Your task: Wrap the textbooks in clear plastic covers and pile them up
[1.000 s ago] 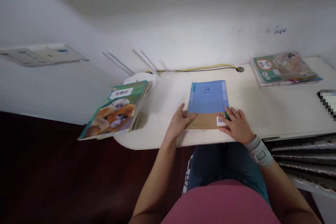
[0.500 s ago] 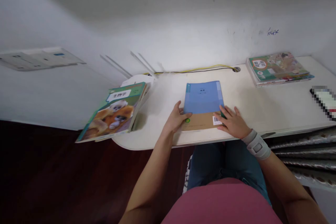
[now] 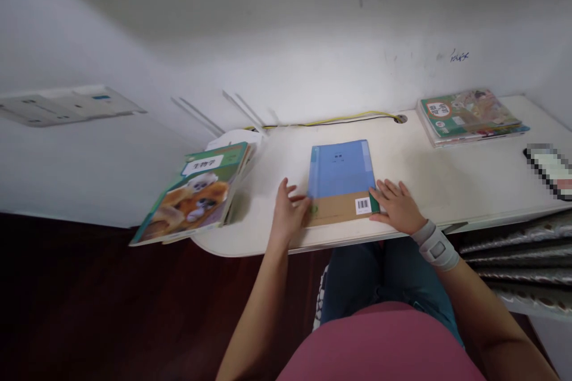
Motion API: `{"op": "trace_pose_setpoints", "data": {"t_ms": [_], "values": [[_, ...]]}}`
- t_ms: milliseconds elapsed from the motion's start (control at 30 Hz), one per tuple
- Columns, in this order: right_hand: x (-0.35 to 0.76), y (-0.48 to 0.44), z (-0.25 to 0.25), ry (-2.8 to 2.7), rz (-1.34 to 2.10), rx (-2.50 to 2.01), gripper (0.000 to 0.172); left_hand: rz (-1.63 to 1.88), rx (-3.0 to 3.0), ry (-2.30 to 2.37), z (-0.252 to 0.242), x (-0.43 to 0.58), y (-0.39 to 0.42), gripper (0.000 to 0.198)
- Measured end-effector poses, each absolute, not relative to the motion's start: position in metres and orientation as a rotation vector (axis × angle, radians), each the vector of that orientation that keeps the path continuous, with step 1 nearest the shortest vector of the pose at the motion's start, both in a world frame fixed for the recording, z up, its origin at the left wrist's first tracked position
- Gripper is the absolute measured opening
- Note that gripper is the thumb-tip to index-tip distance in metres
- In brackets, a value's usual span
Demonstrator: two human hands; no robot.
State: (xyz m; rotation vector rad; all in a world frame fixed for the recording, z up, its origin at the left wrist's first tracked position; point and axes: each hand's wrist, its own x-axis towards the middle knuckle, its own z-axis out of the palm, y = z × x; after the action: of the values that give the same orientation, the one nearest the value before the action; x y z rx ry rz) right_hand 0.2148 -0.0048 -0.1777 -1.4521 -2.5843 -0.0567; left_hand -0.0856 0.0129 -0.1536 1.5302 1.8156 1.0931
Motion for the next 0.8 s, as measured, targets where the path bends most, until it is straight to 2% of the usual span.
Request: {"op": "trace_pose_setpoints", "data": {"t_ms": [67,167,267,367,533,800], "values": [[0.214,-0.005,-0.177,-2.606,-0.078,-1.444,0.062,1.146,1.795,1.921,-0.147,-0.082,0.004,0.06],[0.214,-0.006,-0.178,-2.615,-0.119,-1.437,0.058,0.977,2.161,1.688,-0.142,-0.053,-0.006,0.044],[0.214,-0.006,-0.179,-2.611,-0.138,-1.413,0.057,0.606,2.288,1.494,-0.149,-0.014,-0.006,0.054],[0.214,-0.006,-0.18,-2.61,-0.148,-1.404,0.058,0.437,2.253,1.789,-0.161,0.0,0.002,0.072],[0.215,-0.006,-0.177,-2.596,-0.133,-1.401,0.059,0.463,2.069,2.207,-0.17,-0.023,0.003,0.08],[0.215,-0.007,-0.173,-2.607,-0.094,-1.399,0.057,0.514,2.04,2.257,-0.167,-0.024,-0.003,0.078]]}}
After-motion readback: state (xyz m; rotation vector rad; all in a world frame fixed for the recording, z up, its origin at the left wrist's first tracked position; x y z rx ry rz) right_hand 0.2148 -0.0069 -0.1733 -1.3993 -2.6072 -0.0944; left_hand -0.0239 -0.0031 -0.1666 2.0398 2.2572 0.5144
